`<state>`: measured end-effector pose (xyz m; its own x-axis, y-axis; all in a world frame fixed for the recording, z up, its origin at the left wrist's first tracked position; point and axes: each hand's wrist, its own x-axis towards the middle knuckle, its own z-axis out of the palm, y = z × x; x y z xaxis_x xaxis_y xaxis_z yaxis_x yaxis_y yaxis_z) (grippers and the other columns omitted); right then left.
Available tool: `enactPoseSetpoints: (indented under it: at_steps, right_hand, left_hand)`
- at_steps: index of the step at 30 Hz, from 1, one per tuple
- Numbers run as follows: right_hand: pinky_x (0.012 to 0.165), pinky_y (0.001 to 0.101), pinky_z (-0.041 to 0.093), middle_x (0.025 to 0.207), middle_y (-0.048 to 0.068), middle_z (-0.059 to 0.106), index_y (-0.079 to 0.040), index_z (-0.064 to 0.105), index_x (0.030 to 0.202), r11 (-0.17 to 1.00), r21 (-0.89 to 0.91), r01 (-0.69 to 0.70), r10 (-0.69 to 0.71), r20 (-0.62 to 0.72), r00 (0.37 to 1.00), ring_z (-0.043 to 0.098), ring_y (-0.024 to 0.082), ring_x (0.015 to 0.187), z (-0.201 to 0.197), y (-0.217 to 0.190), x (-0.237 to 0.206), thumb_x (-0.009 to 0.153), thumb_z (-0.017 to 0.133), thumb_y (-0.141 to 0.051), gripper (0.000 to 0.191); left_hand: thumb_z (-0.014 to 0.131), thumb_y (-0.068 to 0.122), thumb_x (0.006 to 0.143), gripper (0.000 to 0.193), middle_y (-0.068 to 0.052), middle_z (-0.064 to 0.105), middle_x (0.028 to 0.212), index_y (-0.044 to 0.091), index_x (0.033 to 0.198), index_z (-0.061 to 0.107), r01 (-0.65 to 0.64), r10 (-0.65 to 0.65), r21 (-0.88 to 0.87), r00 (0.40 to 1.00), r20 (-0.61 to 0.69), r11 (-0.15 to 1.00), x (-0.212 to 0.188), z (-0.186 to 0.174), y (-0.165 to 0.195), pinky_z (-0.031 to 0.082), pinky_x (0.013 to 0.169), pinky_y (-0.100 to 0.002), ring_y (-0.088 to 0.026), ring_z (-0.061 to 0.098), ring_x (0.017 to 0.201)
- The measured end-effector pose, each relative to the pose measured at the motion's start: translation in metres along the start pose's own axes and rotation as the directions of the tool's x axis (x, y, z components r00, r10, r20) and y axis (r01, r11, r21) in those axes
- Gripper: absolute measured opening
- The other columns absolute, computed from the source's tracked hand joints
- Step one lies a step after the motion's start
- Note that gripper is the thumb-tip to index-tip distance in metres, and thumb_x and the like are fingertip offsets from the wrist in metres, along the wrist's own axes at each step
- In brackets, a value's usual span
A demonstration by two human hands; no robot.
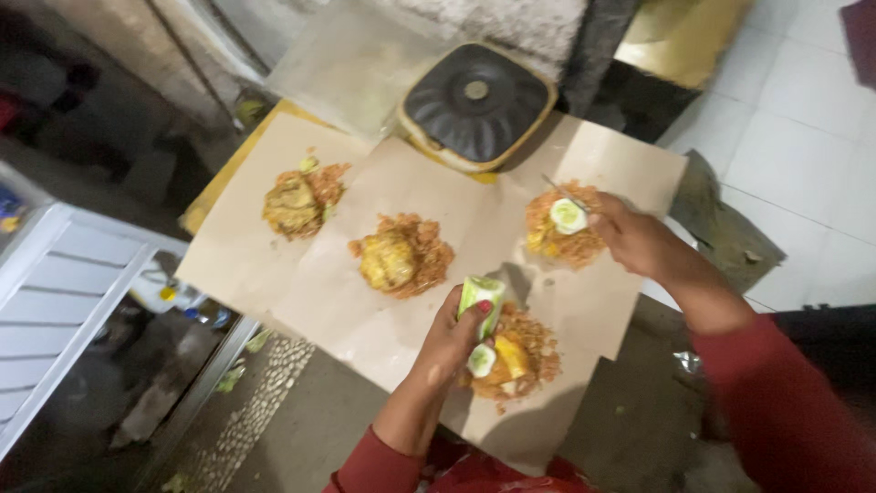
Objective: The person scoops cooked rice from a wok into bowls, then places the rice onto paper sheets. Fried items are added on top, followed by sliced cucumber. The portions are wrapped in paper and sealed with a stapler.
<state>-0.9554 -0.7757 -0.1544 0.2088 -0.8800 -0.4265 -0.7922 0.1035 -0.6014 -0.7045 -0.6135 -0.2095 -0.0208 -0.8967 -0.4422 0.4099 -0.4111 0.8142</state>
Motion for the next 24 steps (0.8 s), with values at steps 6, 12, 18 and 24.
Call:
enactPoseSetpoints:
  at_steps: [6,12,18,24]
  right_hand:
    - [0.091,0.0354,0.055,0.097,0.015,0.078,-0.031,0.042,0.158,0.958,0.013,0.285,-0.275,0.307,0.911,0.074,0.022,0.097,0.092,-0.043,-0.086,0.107,0.038,-0.042,0.052]
    - [0.076,0.0384,0.057,0.087,0.016,0.076,-0.030,0.043,0.153,0.969,-0.025,0.247,-0.236,0.217,0.947,0.076,0.027,0.078,0.154,-0.095,-0.100,0.098,0.049,-0.046,0.057]
    - [0.071,0.0394,0.055,0.068,0.019,0.065,-0.040,0.038,0.160,0.997,-0.005,0.082,-0.078,0.235,0.969,0.072,0.029,0.066,0.203,-0.146,-0.097,0.095,0.046,-0.046,0.066]
    - [0.070,0.0384,0.055,0.068,0.013,0.063,-0.039,0.033,0.158,1.000,-0.003,0.031,-0.030,0.114,0.993,0.069,0.027,0.064,0.242,-0.171,-0.083,0.100,0.040,-0.047,0.058]
  left_hand:
    - [0.059,0.017,0.101,0.032,-0.007,0.066,0.091,0.001,0.129,0.059,-0.118,0.117,0.075,0.993,0.022,0.990,-0.011,-0.044,0.005,0.051,0.060,-0.027,-0.012,0.060,0.071]
    - [0.060,0.013,0.096,0.030,-0.004,0.069,0.090,0.001,0.124,0.059,-0.146,0.125,0.186,0.985,0.121,0.972,-0.020,-0.103,0.030,0.051,0.058,-0.025,-0.011,0.066,0.072]
    - [0.064,0.016,0.097,0.029,-0.005,0.067,0.085,0.002,0.122,0.060,-0.104,0.048,0.255,0.975,0.218,0.961,-0.024,-0.173,0.068,0.050,0.055,-0.024,-0.009,0.065,0.068]
    - [0.069,0.016,0.096,0.030,-0.007,0.067,0.083,0.001,0.122,0.062,-0.068,-0.040,0.359,0.958,0.285,0.931,-0.006,-0.210,0.065,0.049,0.056,-0.025,-0.011,0.061,0.064]
